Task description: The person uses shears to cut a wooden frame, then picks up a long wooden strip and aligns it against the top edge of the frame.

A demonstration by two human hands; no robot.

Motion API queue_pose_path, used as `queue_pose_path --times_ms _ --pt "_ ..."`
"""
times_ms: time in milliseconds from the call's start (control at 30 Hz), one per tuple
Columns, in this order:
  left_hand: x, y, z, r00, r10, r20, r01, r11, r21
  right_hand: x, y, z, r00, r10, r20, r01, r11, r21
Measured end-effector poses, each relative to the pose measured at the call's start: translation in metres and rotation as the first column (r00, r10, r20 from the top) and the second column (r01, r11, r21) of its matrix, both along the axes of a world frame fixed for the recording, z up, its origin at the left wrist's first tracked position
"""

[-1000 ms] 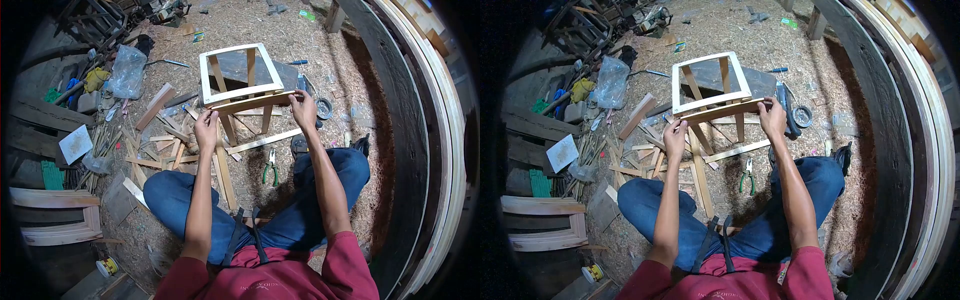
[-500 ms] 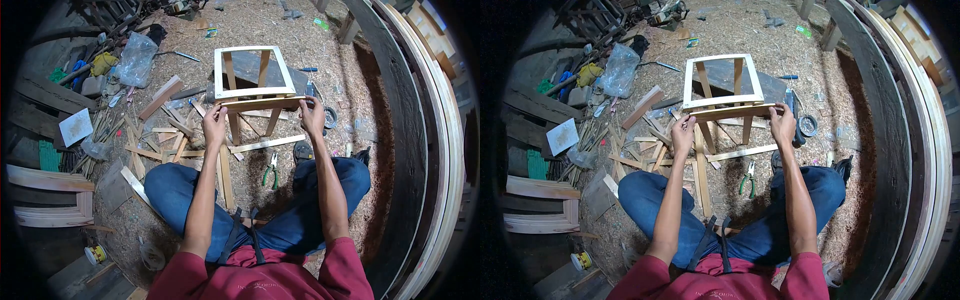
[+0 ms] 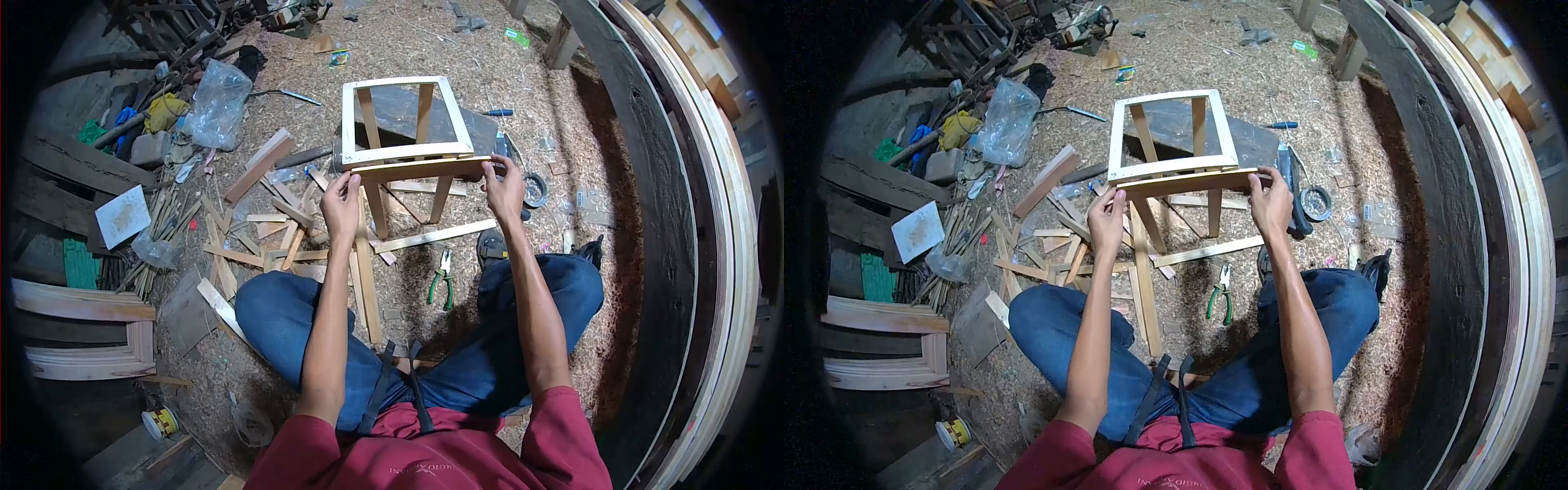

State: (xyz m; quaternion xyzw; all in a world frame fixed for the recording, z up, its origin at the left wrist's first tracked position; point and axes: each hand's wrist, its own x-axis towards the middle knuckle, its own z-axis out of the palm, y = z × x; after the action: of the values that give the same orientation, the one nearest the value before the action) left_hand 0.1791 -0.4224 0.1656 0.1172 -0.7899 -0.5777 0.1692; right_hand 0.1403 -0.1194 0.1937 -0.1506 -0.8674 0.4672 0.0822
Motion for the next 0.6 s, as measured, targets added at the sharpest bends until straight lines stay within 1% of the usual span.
queue_pose_path --times_ms 100,133,167,200,233,300,433,500,533,600 --pt "-0.001 0.000 -0.003 0.998 0.025 -0.050 -0.026 1.000 -0.010 0.003 -0.003 0.005 1.000 0.003 -0.006 -0.003 1.000 -0.028" --pt "-0.001 -0.001 -0.003 0.998 0.024 -0.050 -0.025 1.000 -0.011 0.005 -0.004 0.008 1.000 -0.005 0.013 0.005 1.000 0.004" --pt "0.000 -0.001 -0.004 1.000 0.000 -0.009 0.000 1.000 0.019 0.006 -0.005 0.009 0.999 -0.013 0.033 0.012 0.999 0.035" --pt "0.001 -0.001 -0.003 0.999 -0.026 0.032 0.024 0.998 0.051 0.007 -0.004 0.009 0.999 -0.016 0.034 0.015 0.999 0.034" --pt "0.002 0.000 -0.002 0.999 -0.029 0.032 0.028 0.998 0.051 0.008 -0.002 0.009 0.999 -0.011 0.036 0.011 1.000 0.012" --pt "0.004 0.003 0.002 0.999 -0.027 0.032 0.026 0.999 0.036 0.008 0.000 0.012 0.999 -0.008 0.038 0.008 1.000 -0.007" --pt "0.007 0.008 0.013 1.000 -0.001 0.019 0.002 1.000 -0.015 0.010 -0.001 0.023 1.000 -0.007 0.000 0.007 0.999 0.038" --pt "0.006 0.010 0.014 0.998 0.050 -0.044 -0.048 0.997 0.055 0.007 -0.002 0.020 1.000 -0.004 -0.003 0.004 1.000 0.013" --pt "0.005 0.009 0.011 0.998 0.051 -0.046 -0.049 0.997 0.054 0.006 -0.003 0.018 1.000 -0.003 -0.005 0.003 1.000 0.012" --pt "0.004 0.010 0.010 0.992 0.061 -0.106 -0.061 0.998 0.010 0.006 -0.003 0.017 1.000 0.011 -0.027 -0.010 0.999 0.037"
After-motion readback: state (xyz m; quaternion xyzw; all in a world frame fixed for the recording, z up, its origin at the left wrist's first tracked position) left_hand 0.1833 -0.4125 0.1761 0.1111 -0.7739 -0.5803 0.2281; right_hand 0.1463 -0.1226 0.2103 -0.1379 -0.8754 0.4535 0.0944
